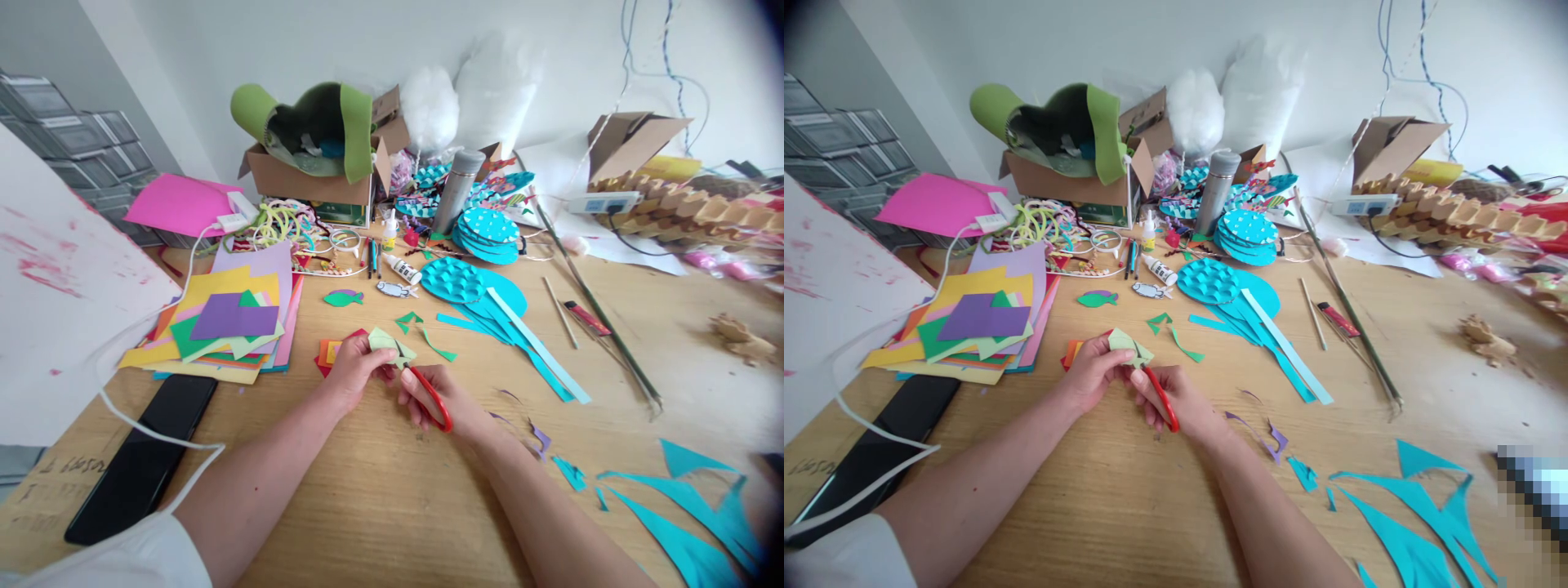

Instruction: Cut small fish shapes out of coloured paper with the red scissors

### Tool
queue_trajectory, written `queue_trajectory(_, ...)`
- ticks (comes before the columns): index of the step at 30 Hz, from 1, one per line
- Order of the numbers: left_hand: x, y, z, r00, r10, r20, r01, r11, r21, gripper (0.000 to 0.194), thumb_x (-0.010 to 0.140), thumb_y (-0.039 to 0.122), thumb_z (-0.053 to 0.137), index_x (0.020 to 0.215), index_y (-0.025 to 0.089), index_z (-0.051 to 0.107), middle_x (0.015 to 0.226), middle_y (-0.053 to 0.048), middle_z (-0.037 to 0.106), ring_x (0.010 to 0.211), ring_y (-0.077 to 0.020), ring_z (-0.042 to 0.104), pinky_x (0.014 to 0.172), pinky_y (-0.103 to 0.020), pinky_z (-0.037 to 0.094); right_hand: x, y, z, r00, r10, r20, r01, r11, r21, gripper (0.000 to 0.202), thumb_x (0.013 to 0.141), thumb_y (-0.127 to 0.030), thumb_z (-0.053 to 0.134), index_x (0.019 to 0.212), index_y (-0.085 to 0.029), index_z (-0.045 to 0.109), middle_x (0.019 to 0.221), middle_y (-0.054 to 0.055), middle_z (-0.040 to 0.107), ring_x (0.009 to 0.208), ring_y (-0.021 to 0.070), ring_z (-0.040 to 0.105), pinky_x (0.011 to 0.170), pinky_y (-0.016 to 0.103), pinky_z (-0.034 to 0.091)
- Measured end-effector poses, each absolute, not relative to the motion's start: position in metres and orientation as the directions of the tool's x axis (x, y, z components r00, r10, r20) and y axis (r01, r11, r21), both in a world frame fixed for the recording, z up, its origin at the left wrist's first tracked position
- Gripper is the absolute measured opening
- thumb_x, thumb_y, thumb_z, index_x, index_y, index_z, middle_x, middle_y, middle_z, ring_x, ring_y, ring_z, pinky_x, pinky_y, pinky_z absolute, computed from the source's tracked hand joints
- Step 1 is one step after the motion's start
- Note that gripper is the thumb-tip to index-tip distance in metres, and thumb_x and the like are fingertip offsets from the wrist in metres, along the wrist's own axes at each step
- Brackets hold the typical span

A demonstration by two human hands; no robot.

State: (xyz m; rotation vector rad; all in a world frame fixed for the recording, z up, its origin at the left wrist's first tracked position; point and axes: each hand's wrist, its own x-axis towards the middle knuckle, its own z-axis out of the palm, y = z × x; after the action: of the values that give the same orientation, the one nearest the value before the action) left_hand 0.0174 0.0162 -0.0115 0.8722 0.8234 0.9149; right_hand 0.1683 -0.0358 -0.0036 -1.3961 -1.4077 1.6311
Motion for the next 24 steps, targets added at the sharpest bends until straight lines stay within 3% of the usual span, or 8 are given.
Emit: queue_trajectory(24,0.0172,0.016,-0.01,0.374,0.9,-0.224,-0.307,0.348,0.886,0.017,0.062,0.026,0.073,0.068,0.012,0.064,0.061,-0.003,0.063,0.052,-0.0115,0.055,0.049,-0.023,0.043,0.1682,-0.0362,-0.0016,-0.294,0.893,-0.341,0.207,-0.289,-0.935,0.064,0.076,-0.078,0.047,0.067,-0.016,0.054,0.045,-0.002,0.052,0.035,0.0072,0.045,0.037,0.019,0.032)
